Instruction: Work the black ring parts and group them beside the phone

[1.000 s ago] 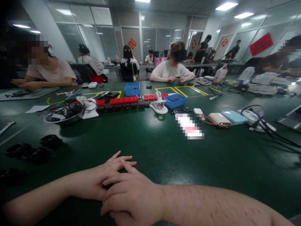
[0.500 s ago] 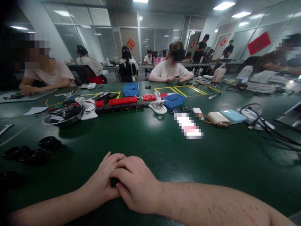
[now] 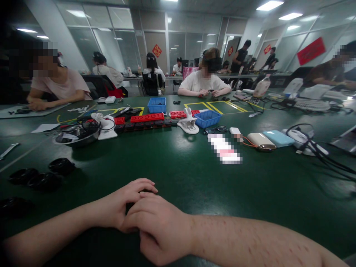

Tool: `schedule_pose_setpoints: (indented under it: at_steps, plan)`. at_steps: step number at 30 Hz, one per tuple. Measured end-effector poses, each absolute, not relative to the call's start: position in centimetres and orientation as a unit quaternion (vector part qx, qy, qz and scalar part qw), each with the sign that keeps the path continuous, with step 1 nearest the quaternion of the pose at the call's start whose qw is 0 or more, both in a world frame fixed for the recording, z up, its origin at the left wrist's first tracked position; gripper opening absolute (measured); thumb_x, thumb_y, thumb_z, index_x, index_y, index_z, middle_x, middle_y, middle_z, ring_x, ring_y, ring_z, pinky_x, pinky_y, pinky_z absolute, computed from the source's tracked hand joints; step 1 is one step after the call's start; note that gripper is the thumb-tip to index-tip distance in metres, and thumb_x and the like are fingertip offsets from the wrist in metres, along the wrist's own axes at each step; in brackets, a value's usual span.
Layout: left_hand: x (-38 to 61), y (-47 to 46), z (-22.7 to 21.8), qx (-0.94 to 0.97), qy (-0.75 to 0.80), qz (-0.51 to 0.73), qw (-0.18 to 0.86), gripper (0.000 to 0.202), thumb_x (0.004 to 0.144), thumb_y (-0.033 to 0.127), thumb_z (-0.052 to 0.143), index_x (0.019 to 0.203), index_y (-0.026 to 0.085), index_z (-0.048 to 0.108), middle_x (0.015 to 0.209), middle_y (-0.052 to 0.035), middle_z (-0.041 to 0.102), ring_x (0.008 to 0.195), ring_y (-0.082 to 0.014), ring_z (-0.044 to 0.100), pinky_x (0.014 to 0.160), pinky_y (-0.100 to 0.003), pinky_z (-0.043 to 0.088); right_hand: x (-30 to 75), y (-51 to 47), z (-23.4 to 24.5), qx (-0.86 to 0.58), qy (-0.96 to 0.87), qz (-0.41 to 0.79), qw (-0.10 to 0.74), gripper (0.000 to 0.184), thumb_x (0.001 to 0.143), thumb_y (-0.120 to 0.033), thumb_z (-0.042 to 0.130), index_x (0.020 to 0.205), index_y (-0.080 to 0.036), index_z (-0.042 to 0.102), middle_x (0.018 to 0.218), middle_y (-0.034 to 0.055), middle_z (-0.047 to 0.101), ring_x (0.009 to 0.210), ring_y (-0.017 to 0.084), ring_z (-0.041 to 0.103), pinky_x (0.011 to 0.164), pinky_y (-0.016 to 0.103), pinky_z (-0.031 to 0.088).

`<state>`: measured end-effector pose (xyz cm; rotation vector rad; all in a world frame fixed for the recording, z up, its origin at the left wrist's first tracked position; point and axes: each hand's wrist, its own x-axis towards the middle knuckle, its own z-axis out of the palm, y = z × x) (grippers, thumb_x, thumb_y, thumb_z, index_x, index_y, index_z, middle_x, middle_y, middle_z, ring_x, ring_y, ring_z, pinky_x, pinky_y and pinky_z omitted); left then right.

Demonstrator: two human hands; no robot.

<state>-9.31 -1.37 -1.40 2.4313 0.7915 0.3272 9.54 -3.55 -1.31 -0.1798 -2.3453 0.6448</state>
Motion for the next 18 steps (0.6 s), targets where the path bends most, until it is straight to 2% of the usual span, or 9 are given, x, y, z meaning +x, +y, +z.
schedule_pose_setpoints:
  at_steps: [2, 5, 8, 11, 14, 16, 18]
  plan:
    - [-9.4, -1.3, -1.2, 0.91, 0.285, 0.085, 0.289, 0.045, 0.054, 0.03, 0.075, 0.098, 0.029, 0.065, 0.121, -0.0012, 0.051, 0.116, -0.029, 0.041, 0.104, -0.045, 0.023, 9.4, -3.5, -1.5, -0.052, -0.901, 0.272, 0.334, 0.032, 0.065, -0.009, 0.036, 0.095, -0.015, 0.047, 0.09, 0.0069, 0.06, 0.092, 0.013, 0.055, 0.093, 0.031, 0.039]
    - [-9.5, -1.3, -0.7, 0.913, 0.28, 0.035, 0.294, 0.046, 0.057, 0.032, 0.073, 0.102, 0.034, 0.063, 0.129, 0.0011, 0.046, 0.121, -0.0296, 0.037, 0.106, -0.052, 0.011, 9.3, -3.4, -2.0, -0.047, -0.895, 0.306, 0.323, 0.015, 0.075, -0.02, 0.041, 0.088, -0.016, 0.047, 0.084, 0.0054, 0.061, 0.083, 0.014, 0.057, 0.09, 0.031, 0.041]
    - [-9.5, -1.4, -0.3, 0.912, 0.277, 0.013, 0.302, 0.052, 0.062, 0.033, 0.071, 0.112, 0.037, 0.057, 0.134, 0.0022, 0.042, 0.125, -0.0293, 0.032, 0.105, -0.054, 0.008, 9.3, -3.4, -2.2, -0.056, -0.903, 0.304, 0.298, 0.014, 0.082, -0.029, 0.043, 0.085, -0.016, 0.047, 0.082, 0.0055, 0.061, 0.082, 0.014, 0.056, 0.09, 0.033, 0.041]
    - [-9.6, -1.7, -0.3, 0.906, 0.28, 0.015, 0.316, 0.072, 0.058, 0.035, 0.073, 0.125, 0.035, 0.045, 0.138, -0.002, 0.037, 0.127, -0.032, 0.028, 0.104, -0.057, 0.005, 9.3, -3.5, -2.0, -0.058, -0.914, 0.279, 0.29, 0.012, 0.082, -0.022, 0.04, 0.089, -0.016, 0.047, 0.085, 0.0062, 0.061, 0.085, 0.014, 0.055, 0.09, 0.032, 0.04]
    - [-9.4, -2.5, -1.4, 0.901, 0.306, 0.034, 0.306, 0.092, 0.055, 0.042, 0.074, 0.135, 0.026, 0.03, 0.141, -0.0092, 0.03, 0.128, -0.0352, 0.025, 0.103, -0.06, 0.002, 9.3, -3.6, -1.9, -0.056, -0.909, 0.245, 0.332, 0.019, 0.082, -0.02, 0.039, 0.098, -0.014, 0.046, 0.091, 0.0075, 0.06, 0.09, 0.014, 0.053, 0.09, 0.031, 0.041]
    - [-8.9, -3.3, -2.4, 0.895, 0.35, 0.077, 0.267, 0.09, 0.056, 0.048, 0.072, 0.132, 0.02, 0.033, 0.136, -0.0135, 0.036, 0.125, -0.0361, 0.028, 0.103, -0.061, 0.003, 9.3, -3.6, -1.8, -0.067, -0.901, 0.221, 0.368, 0.02, 0.084, -0.021, 0.039, 0.101, -0.013, 0.047, 0.091, 0.0076, 0.06, 0.09, 0.015, 0.053, 0.088, 0.03, 0.042]
    - [-8.3, -4.0, -3.2, 0.879, 0.405, 0.125, 0.219, 0.072, 0.057, 0.048, 0.07, 0.118, 0.018, 0.047, 0.12, -0.0125, 0.05, 0.118, -0.0342, 0.038, 0.104, -0.059, 0.009, 9.2, -3.6, -1.7, -0.086, -0.894, 0.205, 0.39, 0.019, 0.084, -0.021, 0.041, 0.101, -0.014, 0.047, 0.089, 0.0071, 0.059, 0.088, 0.015, 0.053, 0.085, 0.03, 0.043]
